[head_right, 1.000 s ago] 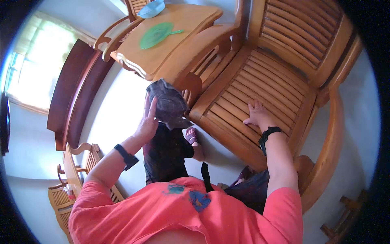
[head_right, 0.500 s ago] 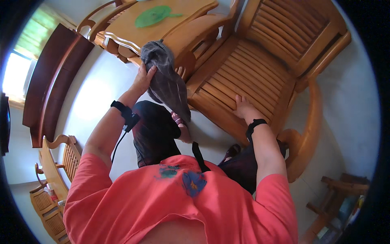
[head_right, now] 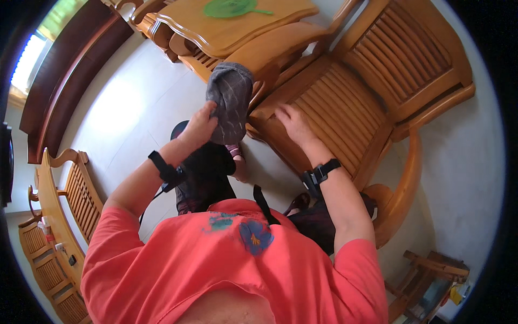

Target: Wiping down wooden chairs and a table with a cloth.

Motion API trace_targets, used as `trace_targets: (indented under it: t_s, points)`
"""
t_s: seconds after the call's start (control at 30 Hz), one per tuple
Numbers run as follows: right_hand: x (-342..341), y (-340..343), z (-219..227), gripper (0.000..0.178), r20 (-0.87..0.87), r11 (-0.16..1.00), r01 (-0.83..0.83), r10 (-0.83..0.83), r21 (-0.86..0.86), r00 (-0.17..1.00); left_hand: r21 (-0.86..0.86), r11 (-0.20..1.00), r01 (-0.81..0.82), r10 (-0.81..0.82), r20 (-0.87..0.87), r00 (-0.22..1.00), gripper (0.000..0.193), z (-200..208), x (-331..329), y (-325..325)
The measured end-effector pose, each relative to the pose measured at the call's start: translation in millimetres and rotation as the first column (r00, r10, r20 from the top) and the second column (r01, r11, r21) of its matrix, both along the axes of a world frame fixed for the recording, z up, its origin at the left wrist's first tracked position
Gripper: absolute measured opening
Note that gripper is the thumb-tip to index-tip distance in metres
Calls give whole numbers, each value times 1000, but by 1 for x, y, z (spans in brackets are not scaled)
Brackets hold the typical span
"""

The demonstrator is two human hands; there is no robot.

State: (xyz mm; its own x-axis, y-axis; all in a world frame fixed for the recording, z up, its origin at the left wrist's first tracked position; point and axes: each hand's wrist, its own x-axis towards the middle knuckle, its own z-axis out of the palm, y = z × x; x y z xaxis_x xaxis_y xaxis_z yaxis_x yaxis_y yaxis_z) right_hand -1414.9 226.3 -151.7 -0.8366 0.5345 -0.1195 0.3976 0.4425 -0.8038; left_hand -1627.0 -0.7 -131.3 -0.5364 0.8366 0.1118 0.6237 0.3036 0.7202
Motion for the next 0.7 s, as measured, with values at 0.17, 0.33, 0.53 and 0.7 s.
trace_targets:
  t_s: [0.17,0.33,0.53,0.7]
  points:
    - [-20,-30,43,62,-174,772,-29,-107,-635,979,-10,971,237,-228,241,943,45,33,33,-11]
    - [16,-51,43,62,-89,567,-11,-110,-824,990,50,882,469,-450,390,803,49,49,66,-9]
    - [63,-38,48,45,-52,669,-8,-45,-743,998,-5,887,461,-328,696,639,49,64,70,-4]
    - [74,-47,75,33,-207,924,-58,-24,-379,978,361,857,367,-502,747,437,44,69,71,7]
